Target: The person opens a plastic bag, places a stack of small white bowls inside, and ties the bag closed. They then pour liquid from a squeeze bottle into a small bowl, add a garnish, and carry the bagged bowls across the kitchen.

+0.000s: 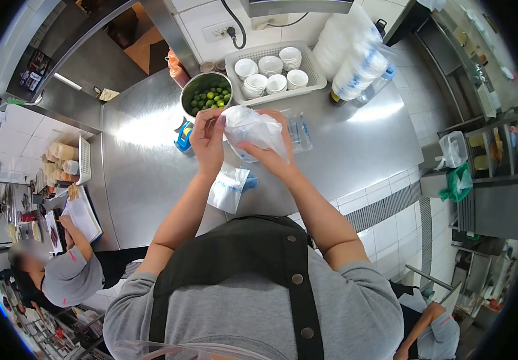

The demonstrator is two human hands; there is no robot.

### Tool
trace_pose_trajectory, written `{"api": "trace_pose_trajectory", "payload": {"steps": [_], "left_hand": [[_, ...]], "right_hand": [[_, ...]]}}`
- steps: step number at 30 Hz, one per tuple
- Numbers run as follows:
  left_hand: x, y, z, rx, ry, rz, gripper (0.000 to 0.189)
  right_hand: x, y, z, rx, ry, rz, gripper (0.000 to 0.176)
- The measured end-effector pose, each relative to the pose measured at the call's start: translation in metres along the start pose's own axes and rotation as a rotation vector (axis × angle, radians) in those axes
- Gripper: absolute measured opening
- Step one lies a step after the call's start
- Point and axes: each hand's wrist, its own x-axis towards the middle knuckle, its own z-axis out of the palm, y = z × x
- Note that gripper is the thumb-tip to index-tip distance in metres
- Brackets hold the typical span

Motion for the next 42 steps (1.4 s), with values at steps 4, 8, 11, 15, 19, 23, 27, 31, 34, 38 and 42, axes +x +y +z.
{"api": "trace_pose_trajectory", "payload": {"steps": [4,8,11,15,19,23,27,31,34,38,42], "left_hand": [[0.001,-0.004,-0.010,-0.098,-0.018,-0.179,0.008],[0.001,-0.014,-0.010,-0.311,0.006,-0.259,0.009],[-0.005,-0.019,-0.014,-0.158,-0.065,-0.293,0.009],[-0.011,-0.029,-0.016,-0.035,-0.046,-0.190,0.005],[-0.005,-0.011,-0.016,-0.061,-0.063,-0.198,0.024],[0.008,0.013,-0.005,0.026,-0.236,0.108,0.048],[0.004,0.006,0.020,0.173,-0.171,0.187,0.048],[0.002,-0.008,0.031,0.295,-0.089,0.243,0.034],[0.000,-0.018,0.032,0.108,-0.051,0.091,0.027],[0.006,-0.014,0.020,-0.233,0.018,-0.225,0.021],[0.018,-0.031,-0.015,-0.280,-0.022,-0.366,0.019]], "right_hand": [[0.004,0.003,-0.002,0.103,-0.072,0.087,0.082],[0.003,-0.008,-0.002,0.144,-0.077,0.115,0.087],[0.001,0.006,-0.003,0.150,-0.065,0.132,0.092],[0.004,0.009,-0.007,0.080,-0.116,0.018,0.095],[0.015,-0.011,-0.021,0.065,-0.097,-0.093,0.090],[0.025,-0.037,-0.026,-0.062,-0.126,-0.216,0.074],[0.027,-0.034,-0.013,-0.038,-0.116,-0.234,0.063],[0.016,-0.021,-0.006,0.109,-0.029,-0.126,0.062],[0.007,-0.013,-0.003,0.061,0.023,-0.169,0.065],[0.001,-0.003,-0.002,-0.040,0.061,-0.199,0.072],[-0.003,-0.007,-0.012,-0.030,0.002,-0.148,0.095]]}}
